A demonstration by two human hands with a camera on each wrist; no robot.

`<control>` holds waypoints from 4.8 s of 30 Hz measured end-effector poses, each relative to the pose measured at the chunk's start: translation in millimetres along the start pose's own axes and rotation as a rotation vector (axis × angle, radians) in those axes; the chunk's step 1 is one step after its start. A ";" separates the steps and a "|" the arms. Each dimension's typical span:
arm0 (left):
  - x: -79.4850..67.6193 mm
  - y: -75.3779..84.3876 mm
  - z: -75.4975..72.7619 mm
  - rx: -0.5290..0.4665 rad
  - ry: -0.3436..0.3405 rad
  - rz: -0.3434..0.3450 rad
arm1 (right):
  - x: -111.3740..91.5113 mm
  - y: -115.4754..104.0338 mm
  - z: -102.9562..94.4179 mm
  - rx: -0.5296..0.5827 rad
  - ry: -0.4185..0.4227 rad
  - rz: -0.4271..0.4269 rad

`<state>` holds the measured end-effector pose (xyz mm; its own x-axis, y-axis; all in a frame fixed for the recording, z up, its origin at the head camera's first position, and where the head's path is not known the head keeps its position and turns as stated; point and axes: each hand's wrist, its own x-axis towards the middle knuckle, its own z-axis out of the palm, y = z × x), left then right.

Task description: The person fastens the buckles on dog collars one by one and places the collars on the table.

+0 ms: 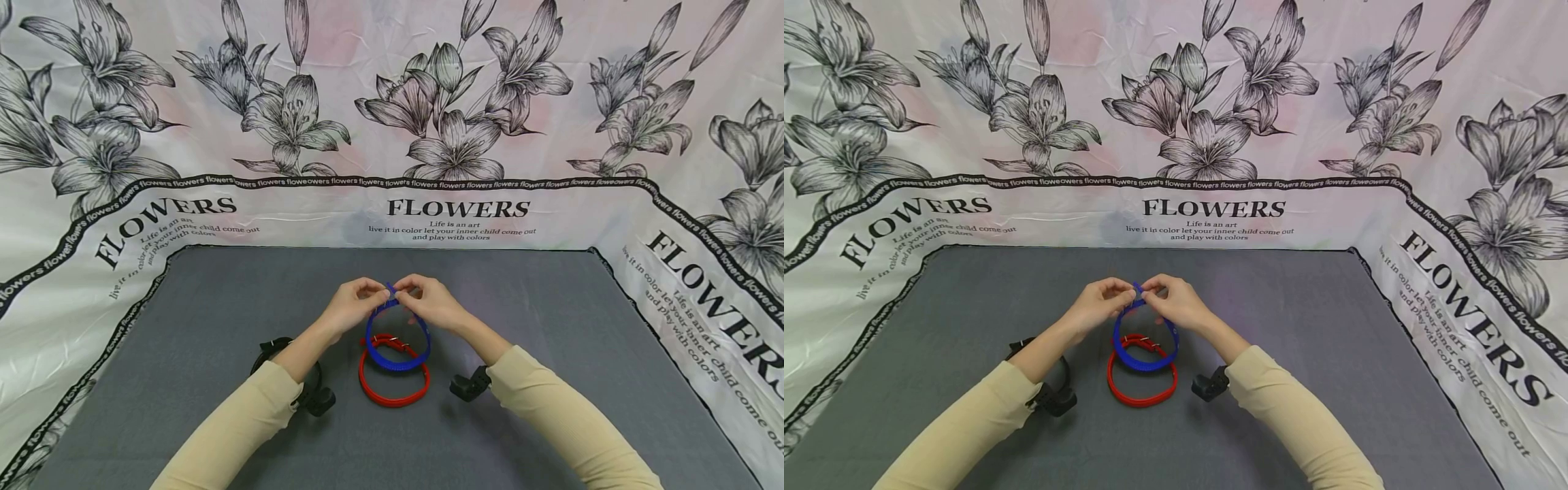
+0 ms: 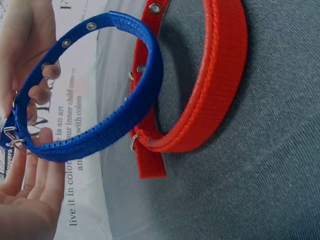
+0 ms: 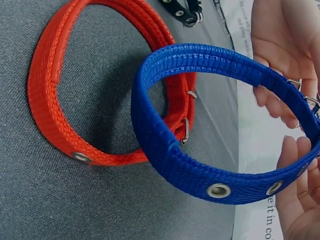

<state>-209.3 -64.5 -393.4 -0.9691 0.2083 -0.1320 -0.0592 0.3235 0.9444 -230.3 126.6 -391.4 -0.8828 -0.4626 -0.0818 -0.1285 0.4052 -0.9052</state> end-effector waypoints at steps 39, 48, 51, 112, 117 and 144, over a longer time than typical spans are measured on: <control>-2.2 -2.5 0.1 -0.050 0.020 0.014 | -3.4 -1.6 -1.7 -0.066 -0.048 -0.018; -1.2 -3.4 -3.5 -0.035 -0.010 -0.032 | -5.3 -1.1 0.4 -0.092 -0.050 -0.036; -1.4 -2.8 -3.9 -0.046 -0.001 -0.033 | -5.3 -0.6 0.2 -0.074 -0.044 -0.035; -0.5 0.0 2.8 -0.194 0.024 -0.011 | 1.1 2.9 2.2 -0.181 0.027 -0.089; -0.4 -0.6 3.1 -0.215 0.058 -0.003 | 0.8 3.5 2.2 -0.191 0.031 -0.079; 1.0 -2.6 0.2 -0.310 0.099 0.020 | 0.8 3.2 0.1 -0.206 -0.004 -0.043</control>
<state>-210.0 -64.9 -396.0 -0.9885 0.1161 -0.0965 -0.0947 0.0207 0.9953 -231.3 127.5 -394.4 -0.8726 -0.4862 -0.0465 -0.2565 0.5373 -0.8035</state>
